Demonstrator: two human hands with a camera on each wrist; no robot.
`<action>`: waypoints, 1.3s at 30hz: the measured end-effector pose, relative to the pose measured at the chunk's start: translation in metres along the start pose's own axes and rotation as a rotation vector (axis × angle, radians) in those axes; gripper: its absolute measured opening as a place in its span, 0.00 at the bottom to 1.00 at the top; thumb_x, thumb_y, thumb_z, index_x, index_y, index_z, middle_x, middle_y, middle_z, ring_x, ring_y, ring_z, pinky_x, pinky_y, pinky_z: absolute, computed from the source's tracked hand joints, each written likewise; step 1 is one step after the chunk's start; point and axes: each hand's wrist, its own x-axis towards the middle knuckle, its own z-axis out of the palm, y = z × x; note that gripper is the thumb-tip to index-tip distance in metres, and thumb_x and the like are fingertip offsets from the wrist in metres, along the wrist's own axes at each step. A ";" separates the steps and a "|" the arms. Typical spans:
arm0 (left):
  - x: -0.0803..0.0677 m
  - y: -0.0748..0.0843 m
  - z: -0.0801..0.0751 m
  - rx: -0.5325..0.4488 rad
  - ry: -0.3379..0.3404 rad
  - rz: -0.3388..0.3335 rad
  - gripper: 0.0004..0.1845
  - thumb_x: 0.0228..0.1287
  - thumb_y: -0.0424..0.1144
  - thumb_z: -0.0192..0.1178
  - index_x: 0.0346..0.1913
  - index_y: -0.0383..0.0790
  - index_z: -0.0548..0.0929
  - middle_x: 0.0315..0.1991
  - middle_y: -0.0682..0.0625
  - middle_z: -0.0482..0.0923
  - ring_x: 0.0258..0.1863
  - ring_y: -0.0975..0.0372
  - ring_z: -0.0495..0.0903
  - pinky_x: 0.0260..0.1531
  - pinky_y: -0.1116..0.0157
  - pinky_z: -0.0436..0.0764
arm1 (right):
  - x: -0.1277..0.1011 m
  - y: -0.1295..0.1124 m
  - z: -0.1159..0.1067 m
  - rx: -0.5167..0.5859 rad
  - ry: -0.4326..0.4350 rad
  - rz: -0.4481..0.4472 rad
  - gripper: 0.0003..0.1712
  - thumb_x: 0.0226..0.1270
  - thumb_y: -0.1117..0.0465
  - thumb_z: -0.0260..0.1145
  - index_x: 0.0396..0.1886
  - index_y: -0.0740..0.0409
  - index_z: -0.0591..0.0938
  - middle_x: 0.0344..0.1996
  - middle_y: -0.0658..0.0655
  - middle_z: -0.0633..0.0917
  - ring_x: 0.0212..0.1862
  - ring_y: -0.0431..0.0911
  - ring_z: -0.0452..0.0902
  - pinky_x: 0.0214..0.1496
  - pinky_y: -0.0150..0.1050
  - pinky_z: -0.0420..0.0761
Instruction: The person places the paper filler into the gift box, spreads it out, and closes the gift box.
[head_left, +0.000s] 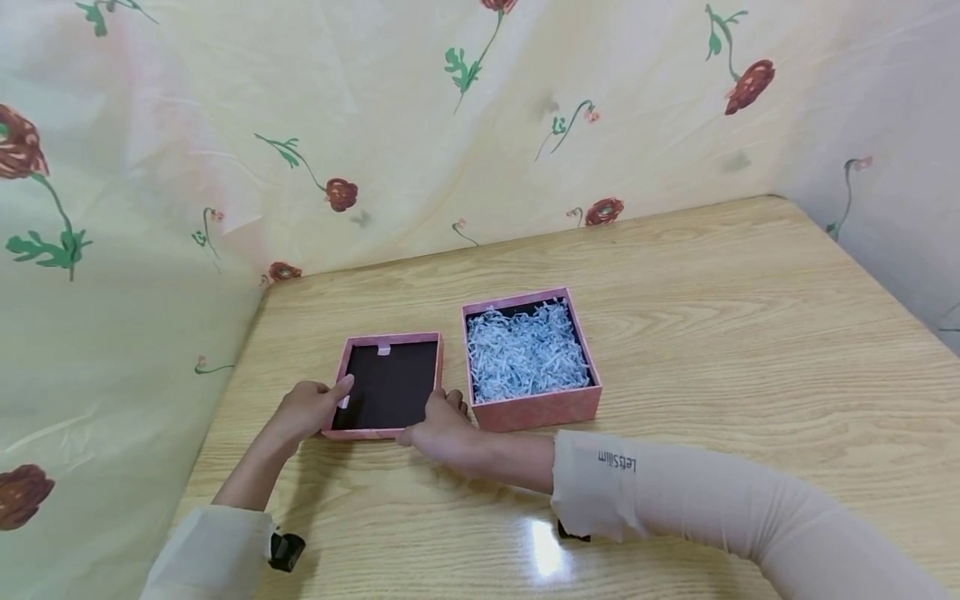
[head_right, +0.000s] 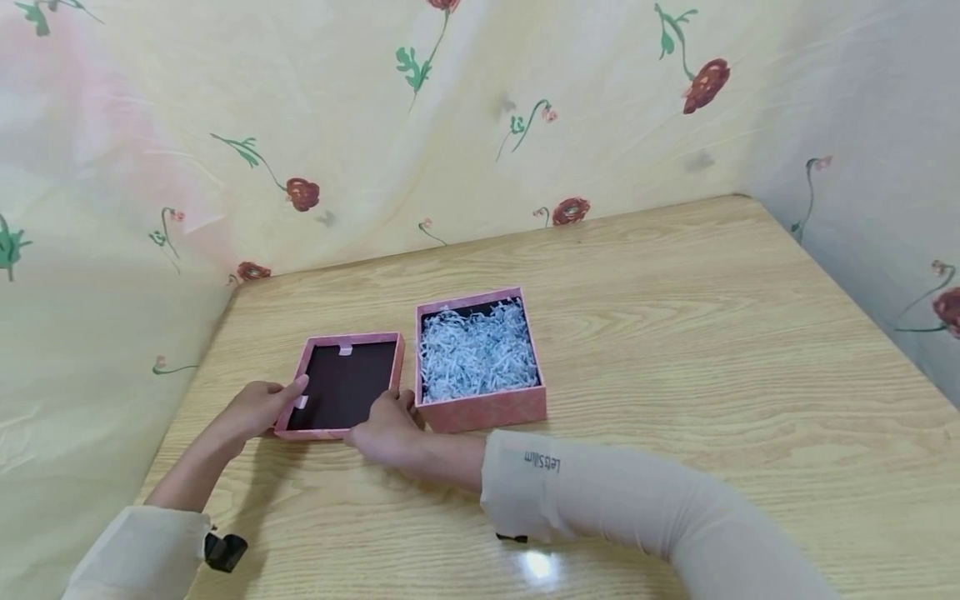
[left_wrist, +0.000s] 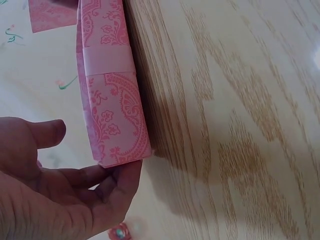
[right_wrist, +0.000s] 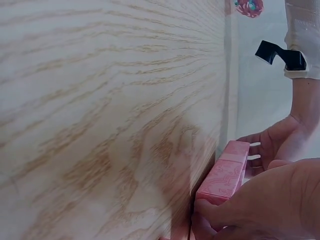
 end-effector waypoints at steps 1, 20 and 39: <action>0.000 0.000 0.000 0.002 0.001 0.001 0.35 0.72 0.60 0.45 0.46 0.23 0.76 0.35 0.41 0.72 0.37 0.52 0.72 0.30 0.63 0.71 | 0.000 0.000 0.000 0.000 0.001 -0.002 0.50 0.57 0.56 0.70 0.70 0.74 0.55 0.61 0.69 0.61 0.64 0.57 0.56 0.68 0.50 0.60; -0.016 0.007 -0.017 0.055 0.042 0.013 0.45 0.70 0.66 0.40 0.60 0.22 0.70 0.49 0.32 0.75 0.44 0.48 0.73 0.39 0.56 0.74 | -0.011 -0.010 -0.002 0.024 -0.010 -0.090 0.50 0.57 0.58 0.69 0.73 0.68 0.53 0.61 0.65 0.60 0.62 0.55 0.57 0.66 0.49 0.63; -0.037 0.017 -0.042 0.074 0.116 0.051 0.44 0.71 0.65 0.36 0.63 0.22 0.68 0.57 0.27 0.70 0.50 0.42 0.72 0.42 0.51 0.75 | -0.024 -0.030 -0.011 0.110 -0.032 -0.287 0.48 0.56 0.65 0.68 0.74 0.54 0.55 0.56 0.58 0.63 0.58 0.52 0.55 0.60 0.46 0.64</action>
